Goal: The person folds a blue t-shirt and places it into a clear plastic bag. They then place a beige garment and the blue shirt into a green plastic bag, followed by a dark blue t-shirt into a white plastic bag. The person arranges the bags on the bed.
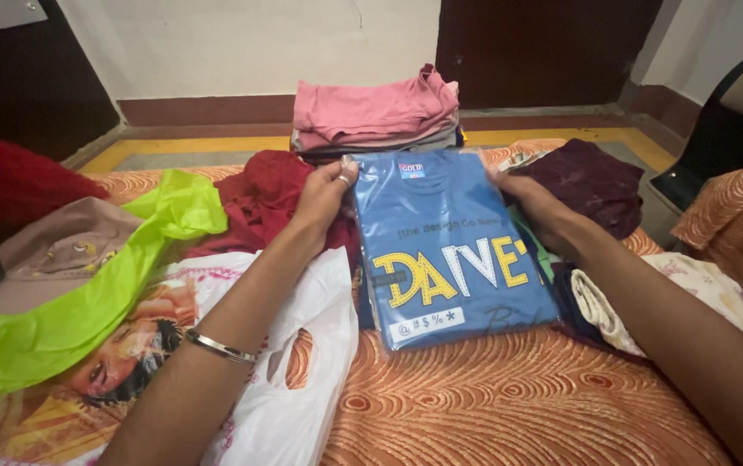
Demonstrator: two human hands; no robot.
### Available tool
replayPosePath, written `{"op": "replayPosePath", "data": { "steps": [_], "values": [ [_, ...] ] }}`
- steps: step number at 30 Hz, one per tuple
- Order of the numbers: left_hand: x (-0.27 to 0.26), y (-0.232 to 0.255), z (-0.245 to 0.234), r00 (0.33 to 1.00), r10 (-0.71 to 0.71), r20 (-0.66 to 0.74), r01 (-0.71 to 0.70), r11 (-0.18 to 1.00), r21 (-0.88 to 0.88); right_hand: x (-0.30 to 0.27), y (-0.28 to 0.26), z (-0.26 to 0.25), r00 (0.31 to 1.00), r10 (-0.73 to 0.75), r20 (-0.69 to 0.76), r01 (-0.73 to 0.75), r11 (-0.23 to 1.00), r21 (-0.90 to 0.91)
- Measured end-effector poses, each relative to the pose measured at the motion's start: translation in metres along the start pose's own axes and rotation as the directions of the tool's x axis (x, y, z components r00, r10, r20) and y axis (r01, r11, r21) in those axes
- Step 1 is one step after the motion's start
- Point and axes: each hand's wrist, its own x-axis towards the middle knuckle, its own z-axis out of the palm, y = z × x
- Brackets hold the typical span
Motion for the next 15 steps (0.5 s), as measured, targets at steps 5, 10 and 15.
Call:
{"op": "replayPosePath", "data": {
  "steps": [5,10,15],
  "values": [
    [-0.003,0.008,0.001,0.995,-0.027,-0.093,0.023,0.999,-0.043,0.003,0.003,-0.005,0.996,-0.056,0.069,0.05,0.996,0.077],
    [-0.002,0.04,-0.024,0.949,0.043,-0.313,-0.067,0.995,-0.068,0.013,0.008,-0.037,0.956,0.206,-0.208,-0.119,0.924,0.364],
    [-0.026,0.083,-0.057,0.97,0.082,-0.228,-0.077,0.997,0.028,0.035,0.021,-0.043,0.972,0.156,-0.174,-0.094,0.941,0.324]
  ]
}}
